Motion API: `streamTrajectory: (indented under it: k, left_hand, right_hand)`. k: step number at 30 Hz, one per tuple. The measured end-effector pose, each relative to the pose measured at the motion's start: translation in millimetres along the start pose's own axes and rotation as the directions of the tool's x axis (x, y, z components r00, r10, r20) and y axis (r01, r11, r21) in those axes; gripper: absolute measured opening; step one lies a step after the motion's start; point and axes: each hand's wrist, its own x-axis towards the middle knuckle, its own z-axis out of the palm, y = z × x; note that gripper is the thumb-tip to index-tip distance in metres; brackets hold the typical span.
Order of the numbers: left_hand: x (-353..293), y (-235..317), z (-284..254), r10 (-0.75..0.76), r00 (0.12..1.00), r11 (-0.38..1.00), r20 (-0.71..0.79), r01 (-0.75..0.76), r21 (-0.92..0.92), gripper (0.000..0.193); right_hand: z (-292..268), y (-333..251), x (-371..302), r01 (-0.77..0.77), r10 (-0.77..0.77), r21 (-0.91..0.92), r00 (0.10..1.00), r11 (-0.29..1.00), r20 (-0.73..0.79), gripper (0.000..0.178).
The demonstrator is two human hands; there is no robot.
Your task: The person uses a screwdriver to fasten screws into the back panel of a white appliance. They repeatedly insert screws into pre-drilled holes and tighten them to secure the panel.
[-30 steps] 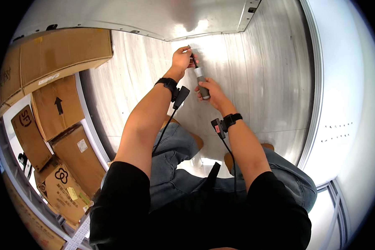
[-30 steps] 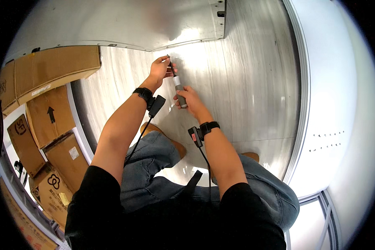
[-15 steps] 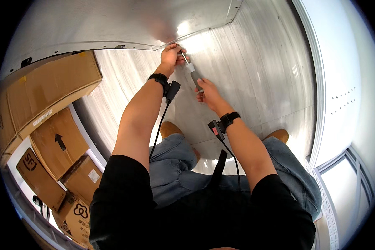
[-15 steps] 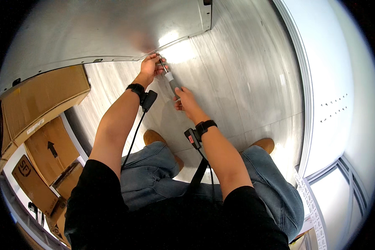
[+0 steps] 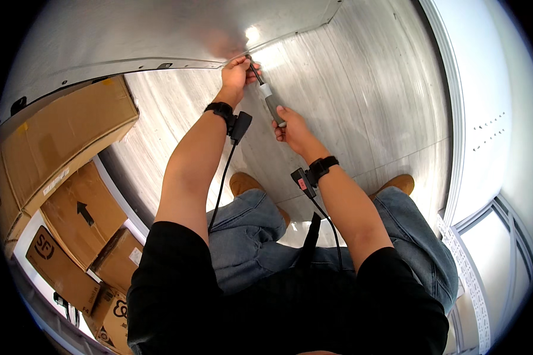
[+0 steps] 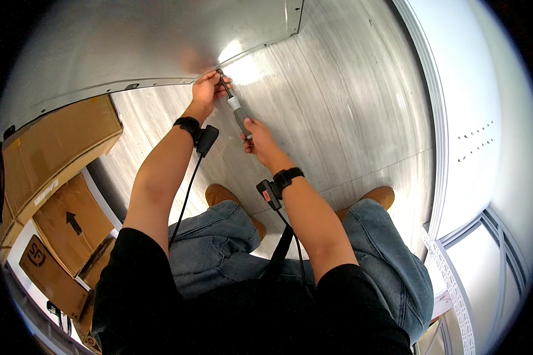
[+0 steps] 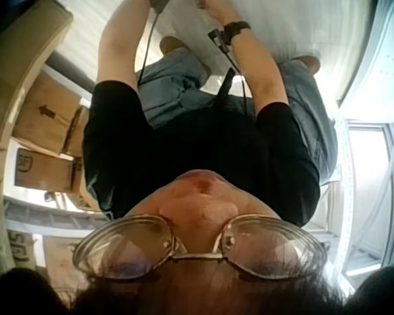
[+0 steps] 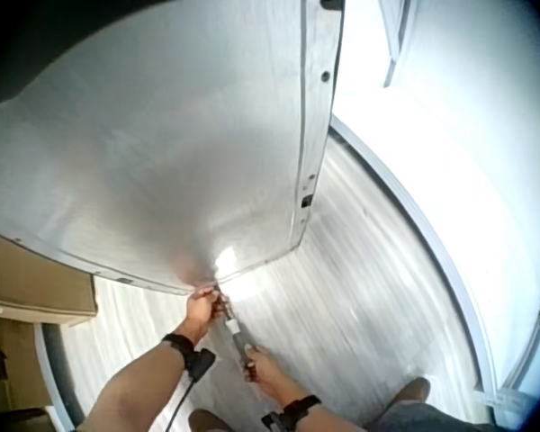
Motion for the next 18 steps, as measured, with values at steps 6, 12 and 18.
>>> streamTrajectory:
  k: [6, 12, 18]
  left_hand:
    - [-0.5, 2.2, 0.9, -0.007, 1.000, 0.999, -0.013, 0.007, 0.041, 0.014]
    - [1.3, 1.9, 2.1, -0.012, 0.999, 0.999, -0.048, 0.014, 0.036, 0.015]
    - [1.1, 1.5, 3.4, -0.023, 0.998, 1.000, -0.066, 0.023, 0.006, 0.015]
  right_hand:
    - [-2.6, 2.5, 2.7, -0.048, 0.040, 0.165, 0.998, 0.985, 0.054, 0.034]
    - [-5.7, 2.9, 4.7, -0.119, 0.055, 0.323, 0.978, 0.939, 0.200, 0.039]
    - [-5.0, 1.6, 6.2, -0.131, 0.069, 0.310, 0.977, 0.942, 0.204, 0.038]
